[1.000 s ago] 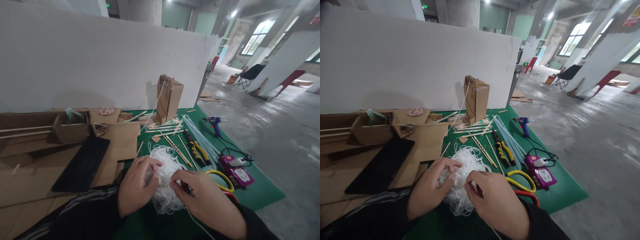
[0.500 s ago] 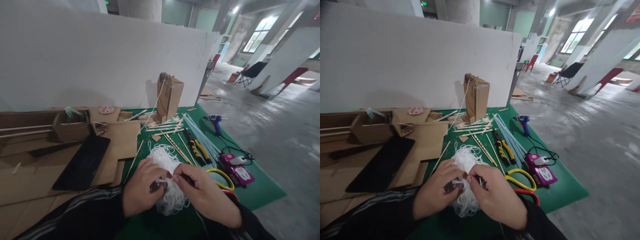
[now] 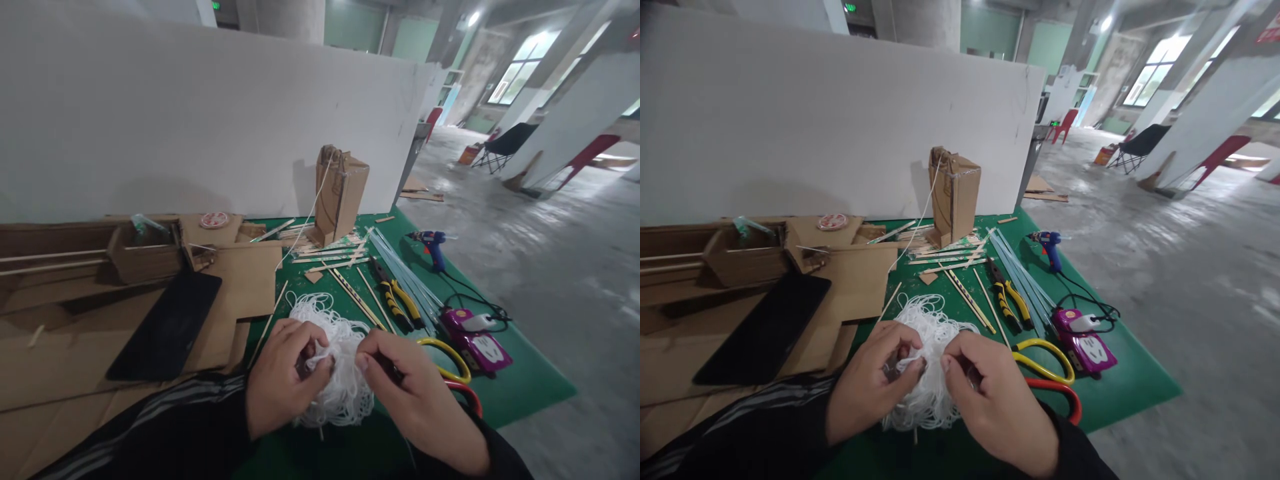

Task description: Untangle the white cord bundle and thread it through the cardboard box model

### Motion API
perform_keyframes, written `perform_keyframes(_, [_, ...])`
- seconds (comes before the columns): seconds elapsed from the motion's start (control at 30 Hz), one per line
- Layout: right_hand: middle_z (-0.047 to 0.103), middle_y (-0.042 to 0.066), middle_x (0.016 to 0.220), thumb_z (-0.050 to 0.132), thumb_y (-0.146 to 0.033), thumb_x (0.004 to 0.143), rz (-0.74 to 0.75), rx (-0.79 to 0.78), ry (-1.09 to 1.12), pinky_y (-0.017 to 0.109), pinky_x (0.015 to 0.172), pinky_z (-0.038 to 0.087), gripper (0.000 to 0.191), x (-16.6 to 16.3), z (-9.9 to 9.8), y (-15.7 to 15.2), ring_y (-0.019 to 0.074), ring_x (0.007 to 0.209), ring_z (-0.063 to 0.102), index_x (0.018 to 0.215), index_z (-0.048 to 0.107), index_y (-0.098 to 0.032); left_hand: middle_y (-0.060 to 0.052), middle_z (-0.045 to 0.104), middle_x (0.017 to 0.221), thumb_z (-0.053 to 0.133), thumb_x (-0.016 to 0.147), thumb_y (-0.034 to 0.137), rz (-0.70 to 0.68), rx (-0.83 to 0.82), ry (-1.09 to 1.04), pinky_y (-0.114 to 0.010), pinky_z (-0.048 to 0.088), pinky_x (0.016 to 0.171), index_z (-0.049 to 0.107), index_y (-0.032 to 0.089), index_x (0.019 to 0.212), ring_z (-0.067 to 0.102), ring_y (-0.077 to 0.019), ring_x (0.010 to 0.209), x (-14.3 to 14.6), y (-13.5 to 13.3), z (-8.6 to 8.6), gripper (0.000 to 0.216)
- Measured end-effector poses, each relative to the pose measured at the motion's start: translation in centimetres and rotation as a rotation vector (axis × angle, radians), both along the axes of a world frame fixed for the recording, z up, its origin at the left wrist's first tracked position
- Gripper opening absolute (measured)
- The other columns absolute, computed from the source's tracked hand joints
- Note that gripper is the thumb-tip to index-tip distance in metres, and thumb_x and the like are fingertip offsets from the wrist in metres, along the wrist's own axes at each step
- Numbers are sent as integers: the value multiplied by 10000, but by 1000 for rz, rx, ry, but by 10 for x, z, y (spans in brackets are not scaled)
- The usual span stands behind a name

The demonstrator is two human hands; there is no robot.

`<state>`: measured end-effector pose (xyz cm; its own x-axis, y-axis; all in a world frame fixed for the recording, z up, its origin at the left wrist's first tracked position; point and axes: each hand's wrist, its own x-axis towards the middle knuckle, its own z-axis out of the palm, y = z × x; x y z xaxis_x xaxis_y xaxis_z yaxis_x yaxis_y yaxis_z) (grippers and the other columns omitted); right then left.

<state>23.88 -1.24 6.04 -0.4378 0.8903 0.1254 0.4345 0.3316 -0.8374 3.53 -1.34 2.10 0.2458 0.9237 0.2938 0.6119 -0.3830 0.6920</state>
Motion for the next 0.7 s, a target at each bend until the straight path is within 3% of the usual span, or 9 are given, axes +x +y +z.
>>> perform_keyframes(0.17, [538,5,832,514,-150,909,159,23,-8,238,660,393,132,-2,4,-9,131,760,531,789,543,-198,-2,541,744,498,851,181,-59,48,-25,-339,412,773,617,239,969,527,-194,770,-1,-2,0,177])
perform_keyframes(0.33, [536,51,1076,575,-132,847,165,49,5,265,783,434,78,-3,4,-16,157,896,568,809,577,-200,-12,564,757,537,863,247,-16,-21,-13,-330,397,736,623,225,909,525,-207,784,-1,0,0,100])
perform_keyframes(0.47, [580,6,788,538,-182,898,235,11,41,240,676,407,144,-5,-4,-16,131,738,554,754,536,-191,-16,585,807,566,855,285,9,-99,-75,-311,398,711,561,206,832,534,-202,792,0,1,-1,83])
perform_keyframes(0.57, [539,-27,591,401,-313,1005,80,-112,62,237,589,378,306,-9,-18,-12,110,571,513,751,521,-191,-14,585,822,572,846,276,-11,-186,-158,-292,412,698,536,201,834,546,-188,785,-1,2,0,84])
perform_keyframes(0.7, [438,-80,552,417,-424,995,-109,-345,165,202,453,312,235,-13,-35,-6,95,468,391,1028,509,-210,-6,580,794,560,873,320,-79,-278,-261,-264,419,651,553,192,868,538,-161,719,-2,4,1,128])
